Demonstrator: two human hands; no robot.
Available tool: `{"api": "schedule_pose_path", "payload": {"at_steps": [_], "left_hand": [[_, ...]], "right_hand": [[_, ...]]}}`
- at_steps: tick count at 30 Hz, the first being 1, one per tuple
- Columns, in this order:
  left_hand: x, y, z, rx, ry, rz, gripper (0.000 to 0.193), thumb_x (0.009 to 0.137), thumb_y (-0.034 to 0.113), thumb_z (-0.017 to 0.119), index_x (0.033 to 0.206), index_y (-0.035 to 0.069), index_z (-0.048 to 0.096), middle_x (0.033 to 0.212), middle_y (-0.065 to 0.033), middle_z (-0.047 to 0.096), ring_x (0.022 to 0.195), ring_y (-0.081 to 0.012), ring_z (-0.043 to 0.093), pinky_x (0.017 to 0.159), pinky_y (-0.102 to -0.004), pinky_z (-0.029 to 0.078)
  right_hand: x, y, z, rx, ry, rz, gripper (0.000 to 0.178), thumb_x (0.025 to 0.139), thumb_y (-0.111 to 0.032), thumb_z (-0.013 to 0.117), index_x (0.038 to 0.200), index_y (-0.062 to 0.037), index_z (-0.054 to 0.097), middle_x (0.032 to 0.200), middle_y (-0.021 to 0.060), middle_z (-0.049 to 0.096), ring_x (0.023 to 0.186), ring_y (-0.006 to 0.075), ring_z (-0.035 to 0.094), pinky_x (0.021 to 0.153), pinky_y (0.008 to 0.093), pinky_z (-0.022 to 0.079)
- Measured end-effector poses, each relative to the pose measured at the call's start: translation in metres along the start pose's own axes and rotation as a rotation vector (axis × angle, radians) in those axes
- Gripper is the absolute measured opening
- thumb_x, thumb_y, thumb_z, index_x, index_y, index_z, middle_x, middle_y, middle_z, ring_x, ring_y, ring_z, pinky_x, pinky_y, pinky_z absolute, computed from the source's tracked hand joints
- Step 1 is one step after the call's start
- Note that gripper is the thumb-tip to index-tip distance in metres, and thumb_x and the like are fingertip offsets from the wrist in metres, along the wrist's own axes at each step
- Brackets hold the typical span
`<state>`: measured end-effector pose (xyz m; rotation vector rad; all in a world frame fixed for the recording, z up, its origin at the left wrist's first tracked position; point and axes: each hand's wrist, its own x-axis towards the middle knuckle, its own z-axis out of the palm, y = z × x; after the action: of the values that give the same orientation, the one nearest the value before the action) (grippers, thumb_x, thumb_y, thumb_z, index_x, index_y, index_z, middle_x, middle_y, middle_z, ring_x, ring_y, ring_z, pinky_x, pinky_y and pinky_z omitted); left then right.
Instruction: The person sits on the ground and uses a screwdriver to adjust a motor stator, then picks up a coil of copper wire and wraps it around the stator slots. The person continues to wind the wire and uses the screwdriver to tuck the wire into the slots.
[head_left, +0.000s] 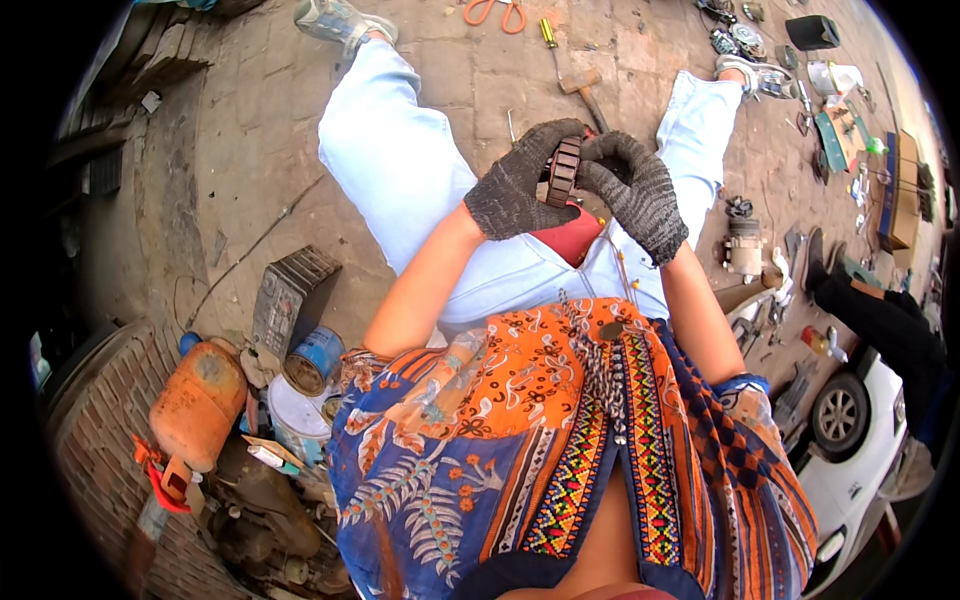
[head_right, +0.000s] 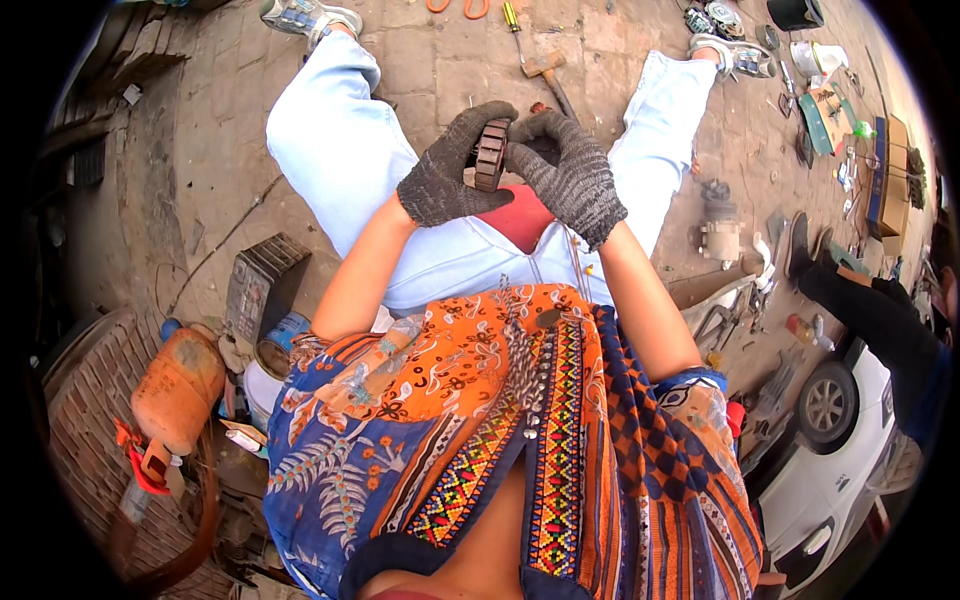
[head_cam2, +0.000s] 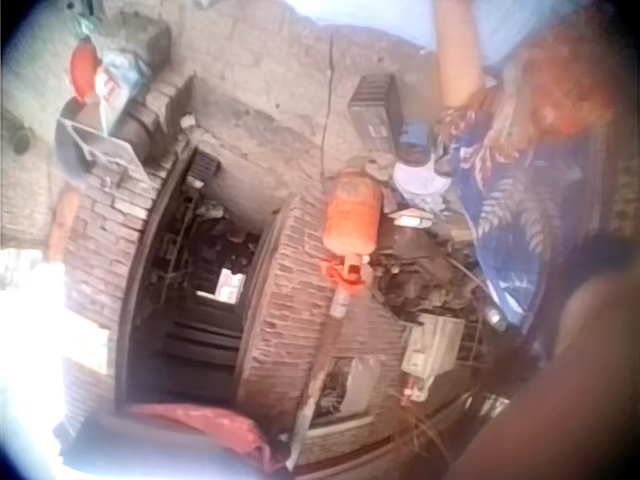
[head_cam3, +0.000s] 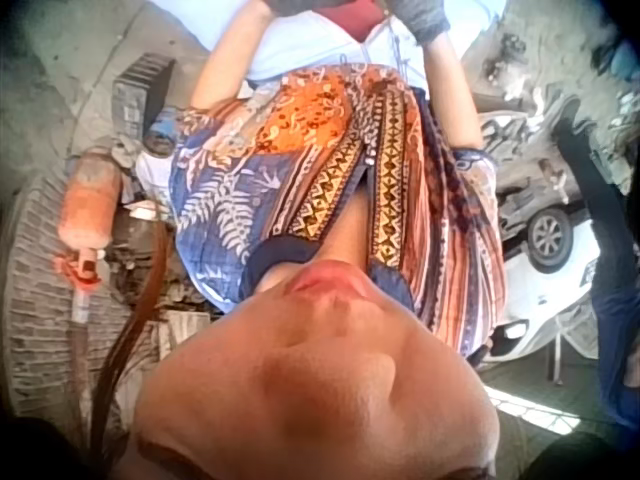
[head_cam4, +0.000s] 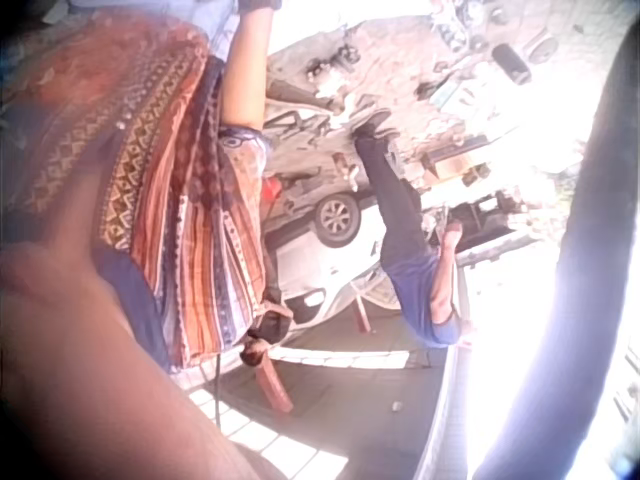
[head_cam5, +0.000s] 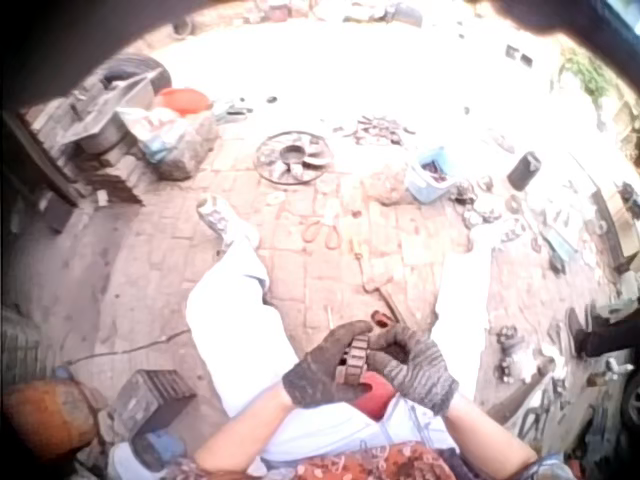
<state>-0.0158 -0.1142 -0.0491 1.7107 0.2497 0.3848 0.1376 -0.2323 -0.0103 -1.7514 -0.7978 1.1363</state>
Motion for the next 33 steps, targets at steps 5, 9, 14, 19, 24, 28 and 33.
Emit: {"api": "schedule_pose_path", "payload": {"at_steps": [5, 9, 14, 19, 24, 28, 33], "left_hand": [[0.000, 0.002, 0.002, -0.122, 0.037, -0.009, 0.089, 0.060, 0.010, 0.083, 0.135, 0.007, 0.035, 0.124, -0.0104, 0.047, 0.114, -0.0205, 0.049, 0.096, -0.0333, 0.043], [-0.002, -0.001, -0.001, -0.046, -0.005, -0.027, 0.089, 0.060, 0.009, 0.083, 0.135, 0.007, 0.035, 0.124, -0.0105, 0.047, 0.115, -0.0204, 0.049, 0.096, -0.0338, 0.043], [-0.001, -0.002, 0.000, -0.044, -0.016, -0.009, 0.089, 0.060, 0.009, 0.083, 0.135, 0.007, 0.035, 0.123, -0.0102, 0.048, 0.114, -0.0207, 0.049, 0.097, -0.0348, 0.042], [-0.004, -0.001, -0.001, -0.021, -0.035, -0.009, 0.087, 0.061, 0.007, 0.081, 0.135, 0.008, 0.035, 0.125, -0.0100, 0.048, 0.116, -0.0206, 0.048, 0.097, -0.0346, 0.042], [-0.003, -0.001, 0.000, -0.121, -0.049, -0.064, 0.088, 0.062, 0.005, 0.080, 0.137, 0.008, 0.033, 0.126, -0.0090, 0.049, 0.116, -0.0194, 0.049, 0.096, -0.0331, 0.043], [-0.001, 0.002, 0.003, -0.336, -0.086, -0.124, 0.089, 0.062, 0.003, 0.079, 0.138, 0.008, 0.032, 0.125, -0.0068, 0.050, 0.114, -0.0170, 0.050, 0.095, -0.0320, 0.044], [-0.002, 0.006, 0.001, -0.387, -0.086, -0.136, 0.087, 0.063, 0.000, 0.075, 0.138, 0.008, 0.032, 0.124, -0.0053, 0.050, 0.112, -0.0153, 0.051, 0.094, -0.0313, 0.045]], "right_hand": [[-0.008, -0.012, -0.004, -0.071, -0.063, -0.121, 0.033, 0.080, -0.015, 0.071, 0.106, -0.0001, 0.059, 0.102, 0.0092, 0.062, 0.095, 0.0149, 0.061, 0.082, 0.0292, 0.051], [-0.009, -0.018, -0.006, -0.265, -0.072, -0.236, 0.036, 0.077, -0.017, 0.073, 0.107, -0.0021, 0.059, 0.103, 0.0100, 0.062, 0.097, 0.0176, 0.062, 0.084, 0.0305, 0.051], [-0.006, -0.013, -0.009, -0.458, -0.060, -0.366, 0.043, 0.070, -0.013, 0.076, 0.106, -0.0009, 0.057, 0.100, 0.0119, 0.061, 0.095, 0.0228, 0.061, 0.083, 0.0329, 0.048], [-0.008, -0.026, -0.006, -0.612, -0.066, -0.361, 0.039, 0.071, -0.014, 0.075, 0.105, -0.0037, 0.059, 0.100, 0.0131, 0.062, 0.097, 0.0257, 0.061, 0.085, 0.0353, 0.050], [-0.006, -0.001, -0.005, 0.046, -0.042, -0.042, 0.026, 0.081, -0.015, 0.069, 0.102, -0.0025, 0.061, 0.093, 0.0060, 0.065, 0.087, 0.0144, 0.062, 0.080, 0.0294, 0.050], [-0.001, 0.003, -0.003, 0.087, 0.055, -0.010, 0.017, 0.087, -0.014, 0.063, 0.098, -0.0018, 0.064, 0.086, 0.0042, 0.066, 0.078, 0.0100, 0.059, 0.073, 0.0258, 0.048], [0.002, 0.008, 0.005, -0.085, 0.146, -0.059, 0.014, 0.086, -0.014, 0.064, 0.093, -0.0018, 0.063, 0.080, 0.0064, 0.066, 0.073, 0.0107, 0.060, 0.068, 0.0278, 0.048]]}}
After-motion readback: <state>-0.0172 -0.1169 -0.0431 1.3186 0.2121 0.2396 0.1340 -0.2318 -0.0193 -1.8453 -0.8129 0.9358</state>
